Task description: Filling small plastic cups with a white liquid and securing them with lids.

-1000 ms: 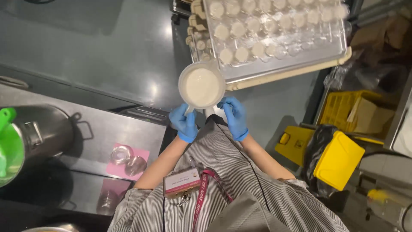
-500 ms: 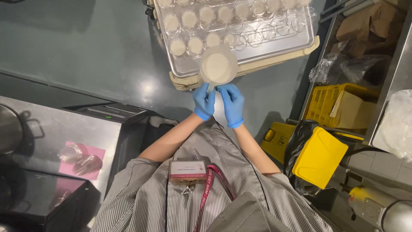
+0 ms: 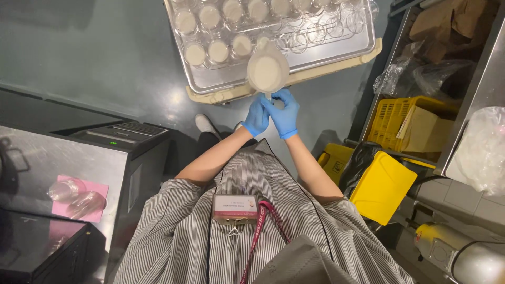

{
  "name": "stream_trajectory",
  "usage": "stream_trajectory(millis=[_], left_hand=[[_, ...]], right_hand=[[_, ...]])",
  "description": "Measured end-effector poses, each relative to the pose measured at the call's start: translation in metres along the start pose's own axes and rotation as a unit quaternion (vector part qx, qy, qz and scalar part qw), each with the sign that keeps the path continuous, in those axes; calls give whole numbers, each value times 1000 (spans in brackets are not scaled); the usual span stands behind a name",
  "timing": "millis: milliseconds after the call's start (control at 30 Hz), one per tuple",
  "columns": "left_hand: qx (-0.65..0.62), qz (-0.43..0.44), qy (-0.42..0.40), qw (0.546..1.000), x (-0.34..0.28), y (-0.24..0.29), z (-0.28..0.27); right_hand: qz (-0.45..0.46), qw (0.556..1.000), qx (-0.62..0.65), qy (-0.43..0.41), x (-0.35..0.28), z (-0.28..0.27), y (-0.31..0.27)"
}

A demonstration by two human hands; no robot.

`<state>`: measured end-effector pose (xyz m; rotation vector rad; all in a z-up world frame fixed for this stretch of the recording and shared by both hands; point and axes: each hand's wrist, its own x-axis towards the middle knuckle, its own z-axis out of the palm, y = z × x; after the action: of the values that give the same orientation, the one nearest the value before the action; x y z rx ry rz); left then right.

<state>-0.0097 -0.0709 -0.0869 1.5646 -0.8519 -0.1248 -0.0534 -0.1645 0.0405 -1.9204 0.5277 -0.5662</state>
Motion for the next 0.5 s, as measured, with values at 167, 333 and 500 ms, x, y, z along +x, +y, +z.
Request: stream_trajectory(millis=[167,333,500], left_hand=[[-3,3,-44,999,10,18,-9],[81,137,-18,987,37,38,-35],[133,245,-75,957,61,58,-86]], right_hand=[[-24,996,-73,35,-7,-2,-19],[-33,988,-130,80,-10,4,-25],[7,982,-160,104,-29,14,-10]])
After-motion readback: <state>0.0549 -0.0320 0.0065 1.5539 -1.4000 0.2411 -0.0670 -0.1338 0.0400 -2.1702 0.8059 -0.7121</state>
